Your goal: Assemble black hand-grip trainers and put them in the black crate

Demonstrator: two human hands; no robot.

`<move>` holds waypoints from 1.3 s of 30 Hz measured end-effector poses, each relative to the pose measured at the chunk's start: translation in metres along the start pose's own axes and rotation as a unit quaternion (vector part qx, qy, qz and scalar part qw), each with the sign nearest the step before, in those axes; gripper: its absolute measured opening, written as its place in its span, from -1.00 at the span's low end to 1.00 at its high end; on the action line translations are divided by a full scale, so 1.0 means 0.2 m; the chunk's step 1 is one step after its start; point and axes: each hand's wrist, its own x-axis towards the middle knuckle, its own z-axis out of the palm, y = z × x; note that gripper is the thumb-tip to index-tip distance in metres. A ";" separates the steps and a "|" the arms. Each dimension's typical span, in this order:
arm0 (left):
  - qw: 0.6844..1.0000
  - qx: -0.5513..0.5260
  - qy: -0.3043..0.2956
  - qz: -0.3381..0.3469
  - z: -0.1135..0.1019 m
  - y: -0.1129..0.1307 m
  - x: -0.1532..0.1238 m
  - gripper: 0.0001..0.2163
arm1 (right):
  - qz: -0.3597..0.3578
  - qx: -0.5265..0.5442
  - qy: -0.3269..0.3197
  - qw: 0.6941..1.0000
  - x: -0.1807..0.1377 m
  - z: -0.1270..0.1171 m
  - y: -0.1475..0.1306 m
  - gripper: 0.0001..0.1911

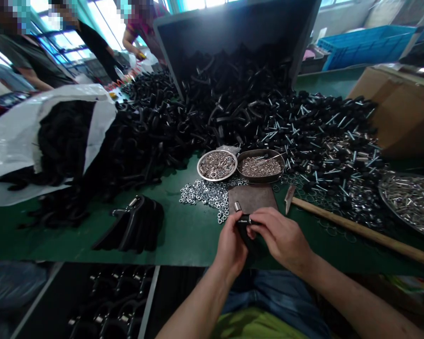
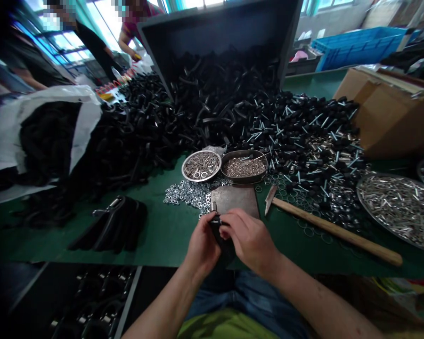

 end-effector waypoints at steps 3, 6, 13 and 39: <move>0.990 0.100 -0.023 0.094 -0.02 -0.01 -0.01 -0.85 | 0.178 0.078 -0.061 0.979 0.00 0.03 0.00 -0.71; 0.980 0.148 -0.011 0.135 -0.05 0.00 -0.01 -0.84 | 0.200 0.126 -0.114 0.965 0.01 0.04 -0.01 -0.67; 0.963 0.211 -0.003 0.171 -0.08 0.03 0.00 -0.84 | 0.240 0.170 -0.142 0.945 0.02 0.05 0.01 -0.60; 0.507 0.808 -0.026 0.300 -0.14 0.14 0.08 -0.53 | 0.021 -0.162 -0.098 0.982 1.00 0.42 0.38 -0.89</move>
